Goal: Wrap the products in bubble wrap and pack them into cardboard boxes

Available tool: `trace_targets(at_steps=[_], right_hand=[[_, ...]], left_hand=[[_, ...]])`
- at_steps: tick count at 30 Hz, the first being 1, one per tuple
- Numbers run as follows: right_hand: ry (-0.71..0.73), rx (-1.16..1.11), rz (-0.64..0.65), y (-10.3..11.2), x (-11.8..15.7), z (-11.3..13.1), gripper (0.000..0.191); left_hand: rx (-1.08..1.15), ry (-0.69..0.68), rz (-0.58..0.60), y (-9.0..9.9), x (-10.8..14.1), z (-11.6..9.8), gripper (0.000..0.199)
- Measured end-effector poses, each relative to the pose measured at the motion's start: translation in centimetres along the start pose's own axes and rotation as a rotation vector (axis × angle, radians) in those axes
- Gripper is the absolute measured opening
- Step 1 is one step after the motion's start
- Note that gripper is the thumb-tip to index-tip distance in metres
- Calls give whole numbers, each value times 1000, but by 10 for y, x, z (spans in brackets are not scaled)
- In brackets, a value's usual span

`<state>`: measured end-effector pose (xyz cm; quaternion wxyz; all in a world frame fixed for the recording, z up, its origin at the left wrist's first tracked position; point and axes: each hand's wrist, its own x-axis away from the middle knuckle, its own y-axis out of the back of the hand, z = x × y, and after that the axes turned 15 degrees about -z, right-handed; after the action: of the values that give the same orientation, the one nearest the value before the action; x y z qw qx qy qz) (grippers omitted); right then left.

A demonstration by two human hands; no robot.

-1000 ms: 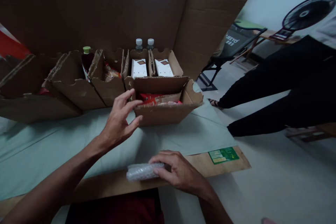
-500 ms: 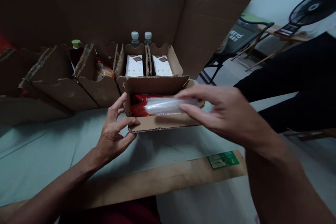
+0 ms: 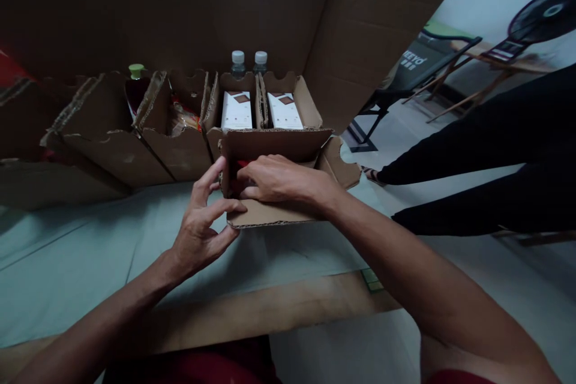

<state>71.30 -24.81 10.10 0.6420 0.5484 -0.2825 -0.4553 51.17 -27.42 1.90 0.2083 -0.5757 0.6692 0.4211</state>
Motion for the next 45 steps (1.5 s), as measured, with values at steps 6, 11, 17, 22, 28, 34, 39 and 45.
trace_targets(at_steps=[6,11,17,22,28,34,39,45], right_hand=[[-351,70,-916,32,107,-6,23],[-805,-177,-1220,-23,187,-28,26],[-829,-497,-910,-96,173,-58,57],[-897,-533,-870,-108,157,-44,58],[-855,-503,-866,-148,184,33,36],[-520,-643,-821,-161,98,119,41],[-482,-732,-870,-149,68,123,46],[-866,-570,-952,-195,149,138,37]], left_hand=[[-26,190,-90,8,29,11,74],[36,420,12,8,66,24,79],[143,601,84,-20,72,29,93],[239,674,79,-38,58,28,96],[107,858,-33,33,127,2,64],[-79,1052,-390,149,159,-1,69],[-129,964,-469,151,120,-3,70],[-165,976,-226,129,152,-20,42]])
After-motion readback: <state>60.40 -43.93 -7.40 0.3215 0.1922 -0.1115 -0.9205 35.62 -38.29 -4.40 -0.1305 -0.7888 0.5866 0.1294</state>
